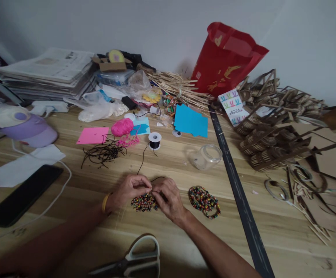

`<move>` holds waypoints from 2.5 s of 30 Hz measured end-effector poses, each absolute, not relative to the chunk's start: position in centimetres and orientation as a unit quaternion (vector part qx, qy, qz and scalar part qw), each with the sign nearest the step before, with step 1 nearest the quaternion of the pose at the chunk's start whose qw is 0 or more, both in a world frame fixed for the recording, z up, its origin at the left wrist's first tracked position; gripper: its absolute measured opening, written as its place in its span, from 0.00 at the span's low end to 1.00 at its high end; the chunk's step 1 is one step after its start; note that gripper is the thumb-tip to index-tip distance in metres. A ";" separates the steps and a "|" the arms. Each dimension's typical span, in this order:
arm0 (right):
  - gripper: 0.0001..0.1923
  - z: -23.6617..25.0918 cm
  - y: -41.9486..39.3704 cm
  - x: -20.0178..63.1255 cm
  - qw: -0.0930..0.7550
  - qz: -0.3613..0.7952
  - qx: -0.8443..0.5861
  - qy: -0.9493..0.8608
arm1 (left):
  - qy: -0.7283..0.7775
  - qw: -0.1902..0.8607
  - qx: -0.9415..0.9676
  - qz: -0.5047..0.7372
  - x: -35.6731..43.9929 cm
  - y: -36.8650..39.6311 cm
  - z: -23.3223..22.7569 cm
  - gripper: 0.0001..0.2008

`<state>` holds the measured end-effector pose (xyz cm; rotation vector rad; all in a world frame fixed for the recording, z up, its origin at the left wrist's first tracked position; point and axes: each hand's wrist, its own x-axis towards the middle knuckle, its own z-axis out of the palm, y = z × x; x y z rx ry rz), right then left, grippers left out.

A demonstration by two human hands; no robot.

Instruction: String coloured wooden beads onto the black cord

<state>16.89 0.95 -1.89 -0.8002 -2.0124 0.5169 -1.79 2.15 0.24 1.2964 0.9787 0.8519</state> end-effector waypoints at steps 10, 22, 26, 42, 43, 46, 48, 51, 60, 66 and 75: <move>0.04 -1.7 1.0 17.0 0.437 0.210 -0.316 -0.816 | 0.420 0.600 0.564 0.381 -1.7 2.1 -0.2 0.06; 0.04 -1.8 0.9 17.1 0.440 0.201 -0.324 -0.813 | 0.426 0.582 0.572 0.391 -1.7 2.3 -0.5 0.06; 0.05 -1.7 0.8 17.2 0.437 0.205 -0.337 -0.809 | 0.428 0.585 0.563 0.397 -1.8 2.4 -0.9 0.06; 0.05 -1.7 0.8 17.1 0.445 0.191 -0.332 -0.809 | 0.432 0.622 0.541 0.365 -1.8 2.2 -0.2 0.07; 0.05 -1.7 0.8 17.1 0.444 0.192 -0.331 -0.810 | 0.433 0.621 0.542 0.364 -1.9 2.2 -0.1 0.07; 0.05 -1.8 0.8 17.2 0.439 0.197 -0.330 -0.812 | 0.436 0.621 0.543 0.359 -1.9 2.2 -0.1 0.07; 0.05 -1.8 0.9 17.2 0.436 0.199 -0.332 -0.813 | 0.437 0.622 0.543 0.357 -1.9 2.1 -0.1 0.07; 0.04 -1.9 0.9 17.2 0.436 0.197 -0.333 -0.812 | 0.433 0.618 0.550 0.358 -1.9 2.1 -0.3 0.07; 0.06 -1.8 0.9 17.1 0.433 0.193 -0.336 -0.814 | 0.431 0.604 0.567 0.358 -1.9 2.1 0.0 0.07; 0.05 -1.9 0.9 17.2 0.434 0.196 -0.330 -0.815 | 0.432 0.593 0.578 0.358 -2.0 2.1 -0.2 0.07; 0.05 -1.8 0.9 17.2 0.431 0.194 -0.338 -0.814 | 0.428 0.592 0.580 0.361 -2.0 2.1 -0.2 0.07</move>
